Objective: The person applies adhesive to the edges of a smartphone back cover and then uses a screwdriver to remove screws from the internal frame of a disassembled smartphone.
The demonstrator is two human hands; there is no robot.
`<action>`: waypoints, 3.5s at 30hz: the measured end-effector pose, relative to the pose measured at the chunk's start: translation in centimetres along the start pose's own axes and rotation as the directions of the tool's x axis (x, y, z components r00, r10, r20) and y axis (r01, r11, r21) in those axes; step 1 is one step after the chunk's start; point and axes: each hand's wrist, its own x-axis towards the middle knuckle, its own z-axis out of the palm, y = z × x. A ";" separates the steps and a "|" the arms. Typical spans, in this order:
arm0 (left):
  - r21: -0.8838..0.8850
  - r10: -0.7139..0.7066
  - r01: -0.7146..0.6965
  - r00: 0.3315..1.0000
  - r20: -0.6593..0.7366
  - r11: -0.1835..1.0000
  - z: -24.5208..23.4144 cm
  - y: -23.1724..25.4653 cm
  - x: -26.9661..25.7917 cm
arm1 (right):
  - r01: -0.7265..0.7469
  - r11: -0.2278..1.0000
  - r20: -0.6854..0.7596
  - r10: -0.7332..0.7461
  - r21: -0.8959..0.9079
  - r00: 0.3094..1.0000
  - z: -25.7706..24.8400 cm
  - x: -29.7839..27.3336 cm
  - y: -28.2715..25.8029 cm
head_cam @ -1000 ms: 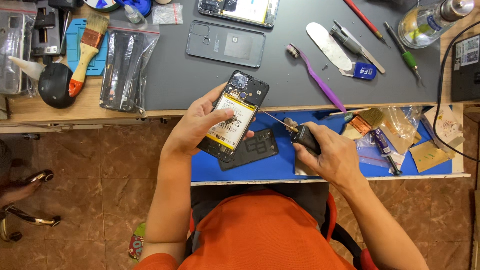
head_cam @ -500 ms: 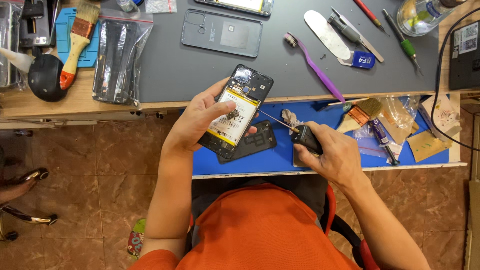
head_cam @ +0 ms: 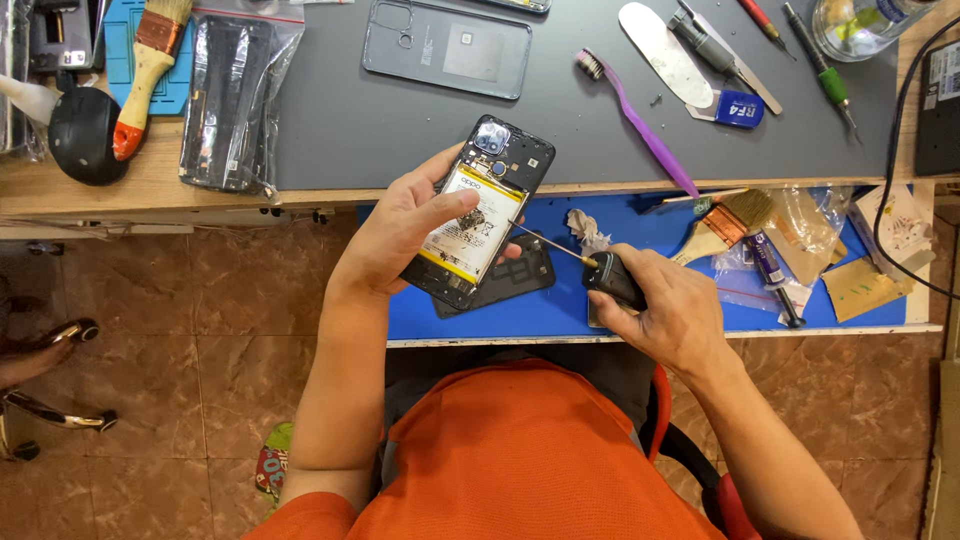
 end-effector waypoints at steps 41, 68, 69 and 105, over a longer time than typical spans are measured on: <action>-0.093 0.046 -0.052 0.997 -0.067 0.994 -0.4 -0.3 0.8 | 0.086 0.990 -0.006 -0.086 0.114 0.996 0.4 -0.4 -1.6; -0.048 0.040 -0.045 0.992 -0.117 0.998 0.2 2.0 0.4 | 0.164 0.986 0.116 -0.162 -0.008 0.980 0.6 -0.2 -1.1; -0.047 0.042 -0.048 0.992 -0.120 0.998 0.2 2.1 0.3 | 0.166 0.986 0.116 -0.165 -0.006 0.980 0.4 0.3 -0.5; -0.026 0.175 -0.188 0.953 -0.247 0.982 -0.2 3.0 -1.4 | 0.434 0.897 0.036 -0.433 -0.079 0.901 -1.1 5.1 -1.6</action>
